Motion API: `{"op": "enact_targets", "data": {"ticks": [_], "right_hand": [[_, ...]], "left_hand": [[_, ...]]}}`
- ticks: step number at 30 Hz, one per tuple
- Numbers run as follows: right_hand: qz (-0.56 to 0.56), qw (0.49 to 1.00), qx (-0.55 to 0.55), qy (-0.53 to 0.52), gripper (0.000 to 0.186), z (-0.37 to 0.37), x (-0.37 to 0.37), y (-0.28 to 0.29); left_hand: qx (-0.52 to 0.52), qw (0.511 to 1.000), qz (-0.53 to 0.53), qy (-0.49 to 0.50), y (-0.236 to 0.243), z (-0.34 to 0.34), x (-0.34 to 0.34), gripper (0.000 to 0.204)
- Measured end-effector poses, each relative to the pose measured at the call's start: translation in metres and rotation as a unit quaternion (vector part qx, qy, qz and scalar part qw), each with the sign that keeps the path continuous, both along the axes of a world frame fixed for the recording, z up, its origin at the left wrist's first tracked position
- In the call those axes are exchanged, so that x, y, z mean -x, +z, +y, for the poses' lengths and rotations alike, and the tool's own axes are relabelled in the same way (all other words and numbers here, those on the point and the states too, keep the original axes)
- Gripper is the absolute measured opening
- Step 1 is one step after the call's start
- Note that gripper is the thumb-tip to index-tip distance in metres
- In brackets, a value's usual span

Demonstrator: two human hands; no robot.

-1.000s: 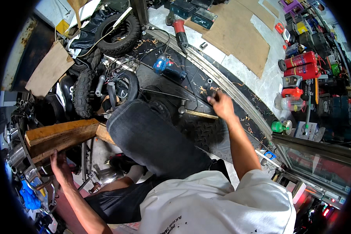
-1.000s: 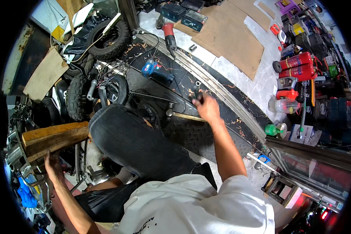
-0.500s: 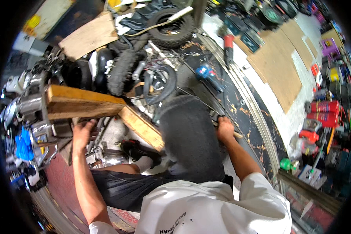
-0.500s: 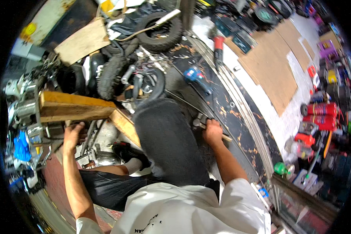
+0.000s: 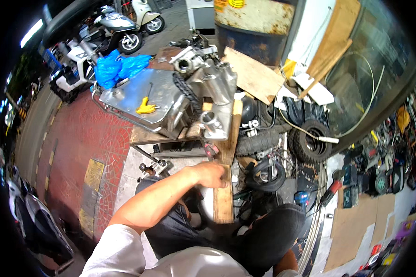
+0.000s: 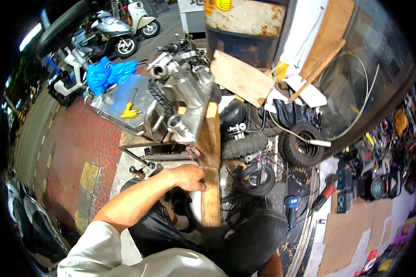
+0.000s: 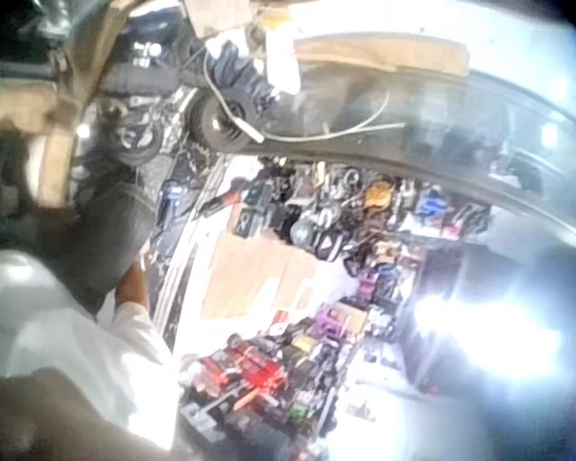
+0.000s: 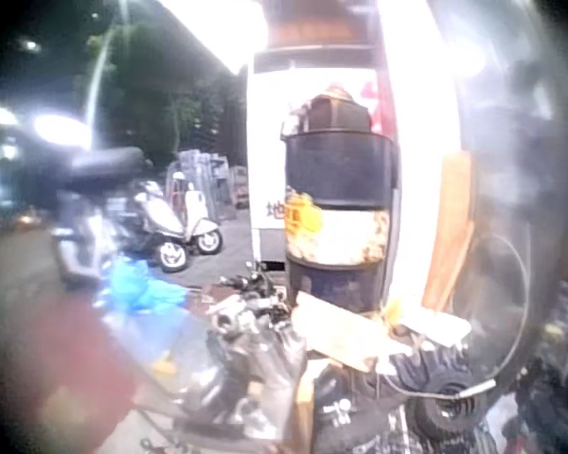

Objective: The person sits on the floor of a workshop and uses a screwdriver to adjust components on a scooter engine. They then use a hammer and a wooden block to tap and align parts of the engine assembly.

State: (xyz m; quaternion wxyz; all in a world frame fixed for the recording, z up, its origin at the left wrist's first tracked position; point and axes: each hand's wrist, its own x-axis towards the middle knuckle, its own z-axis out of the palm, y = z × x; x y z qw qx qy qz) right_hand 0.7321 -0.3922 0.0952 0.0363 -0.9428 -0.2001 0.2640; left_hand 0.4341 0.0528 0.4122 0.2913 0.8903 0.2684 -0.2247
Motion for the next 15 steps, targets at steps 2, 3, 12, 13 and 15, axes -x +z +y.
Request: {"op": "enact_targets", "data": {"ticks": [2, 3, 12, 13, 15], "right_hand": [[0.025, 0.998, -0.029, -0.04, 0.016, 0.002, -0.001, 0.008], [0.041, 0.996, -0.05, -0.059, 0.015, 0.006, 0.001, 0.012], [0.128, 0.923, -0.335, -0.141, 0.014, 0.0, -0.004, 0.16], [0.108, 0.93, -0.334, -0.113, 0.021, 0.005, -0.002, 0.198], [0.009, 0.92, -0.381, -0.095, 0.019, 0.018, -0.001, 0.276]], "left_hand": [[0.005, 0.999, -0.031, -0.025, 0.011, -0.003, -0.002, 0.049], [0.015, 0.998, -0.05, -0.031, 0.009, -0.003, 0.001, 0.047], [0.156, 0.919, -0.325, -0.162, 0.105, -0.032, -0.029, 0.039], [0.174, 0.891, -0.381, -0.176, 0.118, -0.037, -0.037, 0.041], [0.166, 0.898, -0.388, -0.126, 0.158, -0.051, -0.054, 0.046]]}}
